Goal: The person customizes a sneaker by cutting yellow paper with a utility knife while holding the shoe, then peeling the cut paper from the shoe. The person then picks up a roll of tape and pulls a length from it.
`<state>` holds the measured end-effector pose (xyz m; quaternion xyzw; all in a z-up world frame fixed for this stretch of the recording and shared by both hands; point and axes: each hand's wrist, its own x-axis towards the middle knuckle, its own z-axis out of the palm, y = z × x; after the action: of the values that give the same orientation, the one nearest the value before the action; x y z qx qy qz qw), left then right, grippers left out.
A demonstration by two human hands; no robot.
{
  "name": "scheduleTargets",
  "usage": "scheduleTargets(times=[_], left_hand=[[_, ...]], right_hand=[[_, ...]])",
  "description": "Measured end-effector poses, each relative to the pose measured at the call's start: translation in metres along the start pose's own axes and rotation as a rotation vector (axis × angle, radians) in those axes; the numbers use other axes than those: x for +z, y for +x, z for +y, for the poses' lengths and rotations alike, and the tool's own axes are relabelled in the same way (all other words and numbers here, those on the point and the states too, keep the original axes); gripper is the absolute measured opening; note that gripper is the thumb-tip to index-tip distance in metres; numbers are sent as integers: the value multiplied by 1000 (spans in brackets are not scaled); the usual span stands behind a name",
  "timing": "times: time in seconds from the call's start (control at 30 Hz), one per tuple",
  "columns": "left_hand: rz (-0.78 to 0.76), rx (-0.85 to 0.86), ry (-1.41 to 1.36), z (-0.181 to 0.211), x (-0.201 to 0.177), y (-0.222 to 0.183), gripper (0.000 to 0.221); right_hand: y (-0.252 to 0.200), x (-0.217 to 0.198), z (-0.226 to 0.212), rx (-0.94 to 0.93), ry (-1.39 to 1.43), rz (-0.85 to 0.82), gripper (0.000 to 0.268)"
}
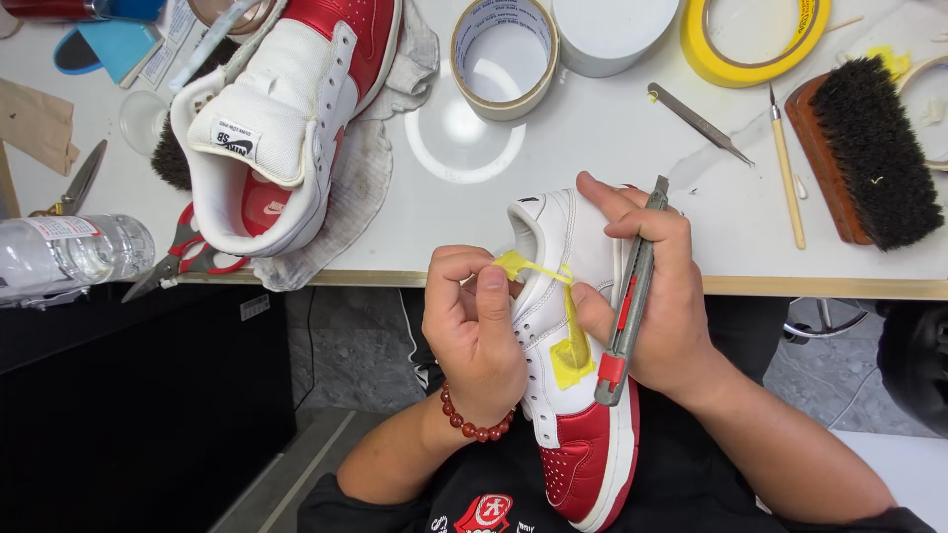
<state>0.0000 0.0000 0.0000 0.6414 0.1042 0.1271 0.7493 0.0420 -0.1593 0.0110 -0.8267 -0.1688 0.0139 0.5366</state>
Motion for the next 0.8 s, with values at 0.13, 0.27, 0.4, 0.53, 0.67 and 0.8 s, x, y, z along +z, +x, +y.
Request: scheduleTargets(times=[0.13, 0.27, 0.4, 0.53, 0.67, 0.8], left_hand=[[-7, -8, -35, -2, -1, 4, 7], [-17, -16, -6, -5, -4, 6, 8], [-25, 22, 22, -9, -9, 6, 8], [-13, -40, 9, -10, -13, 9, 8], [5, -32, 10, -14, -17, 9, 7], [-5, -20, -15, -19, -21, 9, 8]], right_hand=[[4, 2, -2, 11, 60, 27, 49], [6, 6, -4, -3, 24, 37, 51], [-1, 8, -7, -5, -39, 43, 55], [-9, 9, -13, 27, -90, 9, 59], [-18, 7, -11, 24, -19, -39, 59], [-47, 7, 12, 89, 421, 47, 52]])
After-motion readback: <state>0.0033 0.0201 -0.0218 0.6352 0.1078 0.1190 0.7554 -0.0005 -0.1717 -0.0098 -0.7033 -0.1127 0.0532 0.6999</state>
